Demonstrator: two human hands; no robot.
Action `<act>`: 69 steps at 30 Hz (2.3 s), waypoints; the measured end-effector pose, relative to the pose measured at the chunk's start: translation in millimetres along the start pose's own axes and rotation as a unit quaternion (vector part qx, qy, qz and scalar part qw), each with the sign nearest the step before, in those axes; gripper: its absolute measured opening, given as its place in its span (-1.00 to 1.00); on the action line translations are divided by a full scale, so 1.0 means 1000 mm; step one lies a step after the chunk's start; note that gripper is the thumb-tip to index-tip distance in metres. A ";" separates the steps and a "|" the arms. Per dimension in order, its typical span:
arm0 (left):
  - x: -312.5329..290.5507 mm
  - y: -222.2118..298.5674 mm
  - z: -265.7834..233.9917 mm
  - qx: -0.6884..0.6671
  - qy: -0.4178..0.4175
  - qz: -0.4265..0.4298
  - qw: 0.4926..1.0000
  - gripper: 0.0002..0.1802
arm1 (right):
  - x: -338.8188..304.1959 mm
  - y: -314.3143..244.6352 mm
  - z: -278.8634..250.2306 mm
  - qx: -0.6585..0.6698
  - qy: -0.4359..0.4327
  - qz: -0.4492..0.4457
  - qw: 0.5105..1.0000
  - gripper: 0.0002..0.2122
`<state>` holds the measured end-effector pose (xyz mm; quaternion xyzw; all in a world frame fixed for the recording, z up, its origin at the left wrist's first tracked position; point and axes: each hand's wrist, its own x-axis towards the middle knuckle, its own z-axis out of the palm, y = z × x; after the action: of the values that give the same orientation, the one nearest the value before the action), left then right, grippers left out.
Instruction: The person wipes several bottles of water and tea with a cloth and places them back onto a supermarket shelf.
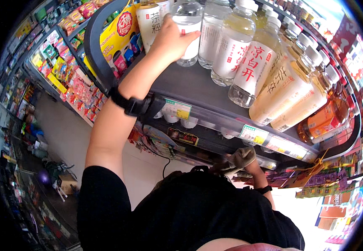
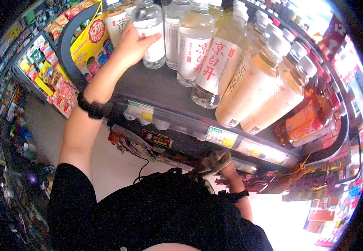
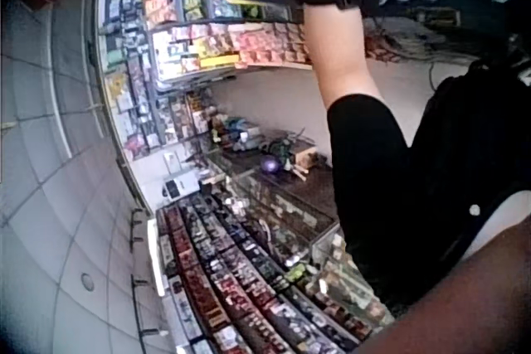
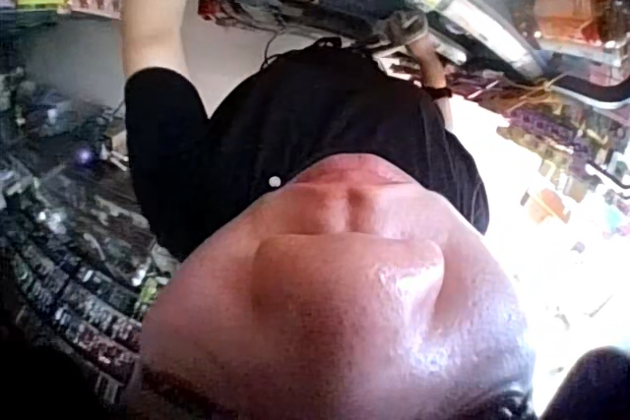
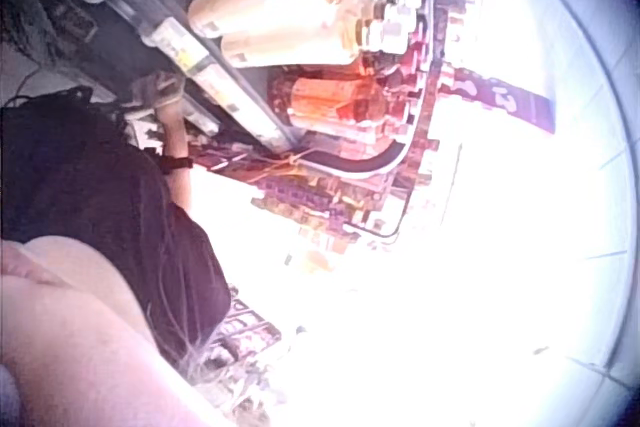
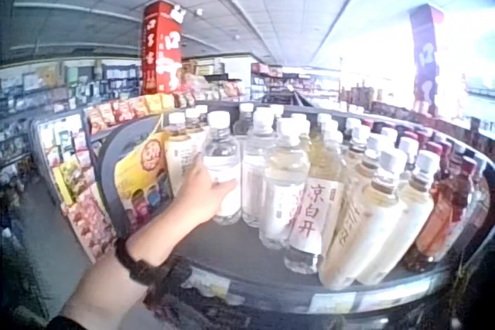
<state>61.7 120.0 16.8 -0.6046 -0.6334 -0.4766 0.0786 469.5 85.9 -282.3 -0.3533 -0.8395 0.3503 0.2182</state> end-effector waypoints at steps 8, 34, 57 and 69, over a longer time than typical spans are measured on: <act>-0.063 0.047 -0.031 -0.264 -0.132 -0.016 0.955 -0.41 | -0.002 -0.032 0.002 0.064 0.066 0.068 0.993 -0.86; -0.091 0.082 0.002 -0.294 -0.088 -0.009 0.952 -0.18 | 0.014 -0.045 -0.012 0.129 -0.072 0.071 0.987 -0.93; 0.254 -0.060 0.036 0.337 -0.240 0.341 0.844 -0.76 | 0.009 -0.061 -0.024 0.196 -0.040 0.069 0.977 -0.82; 0.129 0.062 -0.053 0.227 -0.058 0.031 0.972 -0.59 | 0.010 -0.046 -0.022 0.163 0.009 0.042 0.986 -0.75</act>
<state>55.6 160.9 163.9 -0.6169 -0.7096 -0.2817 0.1911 456.1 79.7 -232.5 -0.3508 -0.7535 0.4884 0.2658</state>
